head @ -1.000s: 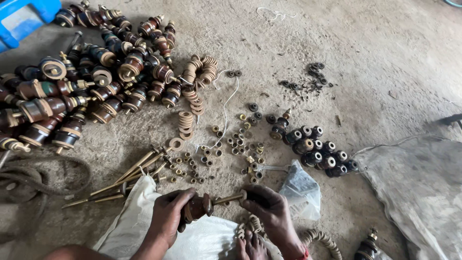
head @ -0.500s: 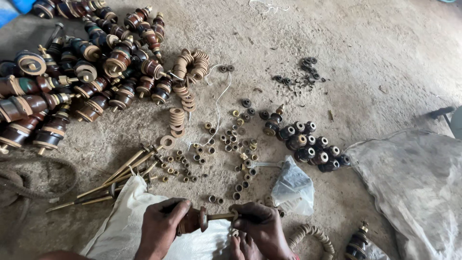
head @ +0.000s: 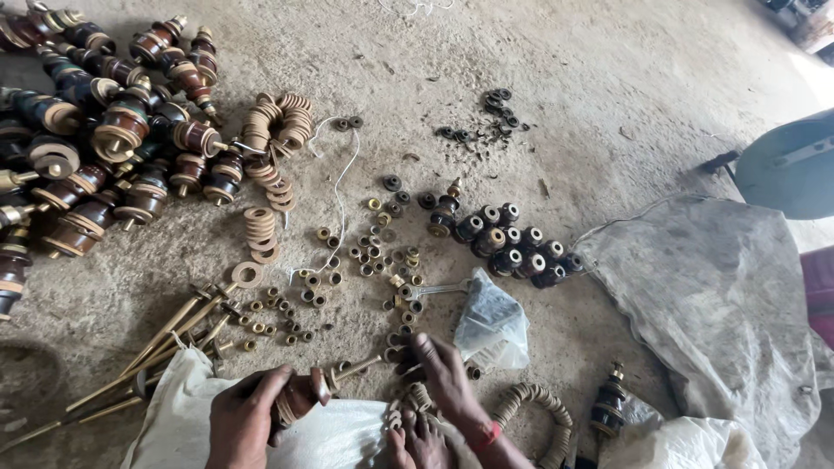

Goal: The person assembles electrical insulators by hand, picking up ceramic discs and metal rods from the floor and screwing them together. The person places the completed units into a pile nearby.

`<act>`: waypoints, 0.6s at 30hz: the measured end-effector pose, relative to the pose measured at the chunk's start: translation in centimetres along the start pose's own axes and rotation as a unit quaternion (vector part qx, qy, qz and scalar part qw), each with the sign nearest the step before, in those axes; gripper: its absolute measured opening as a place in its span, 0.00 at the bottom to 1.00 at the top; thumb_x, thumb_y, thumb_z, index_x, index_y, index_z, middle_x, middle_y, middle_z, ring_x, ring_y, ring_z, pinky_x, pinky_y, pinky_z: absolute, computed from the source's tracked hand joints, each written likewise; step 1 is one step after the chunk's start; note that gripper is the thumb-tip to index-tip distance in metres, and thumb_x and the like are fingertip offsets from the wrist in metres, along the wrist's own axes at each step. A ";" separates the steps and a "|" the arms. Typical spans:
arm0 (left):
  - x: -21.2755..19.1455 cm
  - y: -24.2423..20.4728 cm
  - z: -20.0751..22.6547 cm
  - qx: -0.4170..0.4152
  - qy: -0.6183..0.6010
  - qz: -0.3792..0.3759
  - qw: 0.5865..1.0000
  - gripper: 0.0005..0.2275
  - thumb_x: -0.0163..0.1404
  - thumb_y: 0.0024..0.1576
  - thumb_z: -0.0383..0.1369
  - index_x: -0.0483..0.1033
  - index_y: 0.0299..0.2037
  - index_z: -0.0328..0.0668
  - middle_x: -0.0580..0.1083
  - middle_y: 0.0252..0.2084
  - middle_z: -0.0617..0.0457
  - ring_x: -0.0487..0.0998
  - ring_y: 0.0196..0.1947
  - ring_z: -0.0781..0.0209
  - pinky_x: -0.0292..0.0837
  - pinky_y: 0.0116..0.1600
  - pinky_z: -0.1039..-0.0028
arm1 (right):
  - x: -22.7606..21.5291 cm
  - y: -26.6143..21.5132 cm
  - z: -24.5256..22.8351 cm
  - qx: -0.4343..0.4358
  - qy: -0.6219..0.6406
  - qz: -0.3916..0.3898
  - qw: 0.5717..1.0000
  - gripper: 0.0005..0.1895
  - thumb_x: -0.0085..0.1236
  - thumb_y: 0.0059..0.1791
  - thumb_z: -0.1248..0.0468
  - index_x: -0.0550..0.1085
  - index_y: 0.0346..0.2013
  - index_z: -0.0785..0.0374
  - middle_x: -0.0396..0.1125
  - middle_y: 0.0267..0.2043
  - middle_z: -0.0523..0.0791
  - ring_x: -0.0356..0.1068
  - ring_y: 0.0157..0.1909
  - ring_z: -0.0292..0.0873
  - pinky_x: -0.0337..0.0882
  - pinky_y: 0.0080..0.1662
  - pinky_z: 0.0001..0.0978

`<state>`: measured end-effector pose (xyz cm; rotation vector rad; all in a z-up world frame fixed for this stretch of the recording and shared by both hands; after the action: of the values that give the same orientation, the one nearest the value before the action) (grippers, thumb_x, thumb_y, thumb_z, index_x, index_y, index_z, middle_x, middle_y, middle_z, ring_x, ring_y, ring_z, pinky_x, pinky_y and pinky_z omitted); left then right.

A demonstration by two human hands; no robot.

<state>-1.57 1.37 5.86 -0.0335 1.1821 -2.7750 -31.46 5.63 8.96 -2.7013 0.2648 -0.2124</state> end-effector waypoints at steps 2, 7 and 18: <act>-0.9 0.3 0.5 0.000 -0.036 0.018 0.999 0.15 0.59 0.54 0.39 0.84 0.40 0.31 0.77 0.25 0.46 0.69 0.16 0.63 0.56 0.19 0.69 | -4.3 3.7 0.2 -0.059 -0.187 0.137 0.971 0.16 0.54 0.53 0.58 0.80 0.48 0.66 0.78 0.32 0.46 0.76 0.29 0.38 0.78 0.32 0.30; -0.7 0.9 0.7 0.010 -0.084 0.020 0.996 0.15 0.59 0.54 0.38 0.83 0.38 0.29 0.76 0.24 0.47 0.68 0.16 0.63 0.54 0.18 0.70 | -9.5 14.5 0.6 -0.134 -0.385 0.161 0.899 0.12 0.59 0.49 0.64 0.80 0.45 0.64 0.77 0.29 0.50 0.78 0.27 0.40 0.77 0.34 0.34; -0.3 2.4 0.4 -0.020 -0.040 0.017 0.999 0.17 0.59 0.53 0.40 0.84 0.38 0.27 0.72 0.20 0.46 0.63 0.13 0.60 0.53 0.16 0.70 | -6.3 21.6 0.0 -0.273 -0.523 0.172 0.789 0.07 0.63 0.46 0.60 0.80 0.37 0.57 0.73 0.39 0.51 0.73 0.41 0.57 0.73 0.43 0.49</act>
<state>-0.98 -0.53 4.48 -0.1250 1.2075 -2.6942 -40.89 -12.31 -0.79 -2.7246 0.4961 1.6398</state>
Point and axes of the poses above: each hand's wrist, its own y-axis towards the middle knuckle, its own x-axis out of the palm, z = x × y, the point moved 4 cm from there along y, towards the middle knuckle
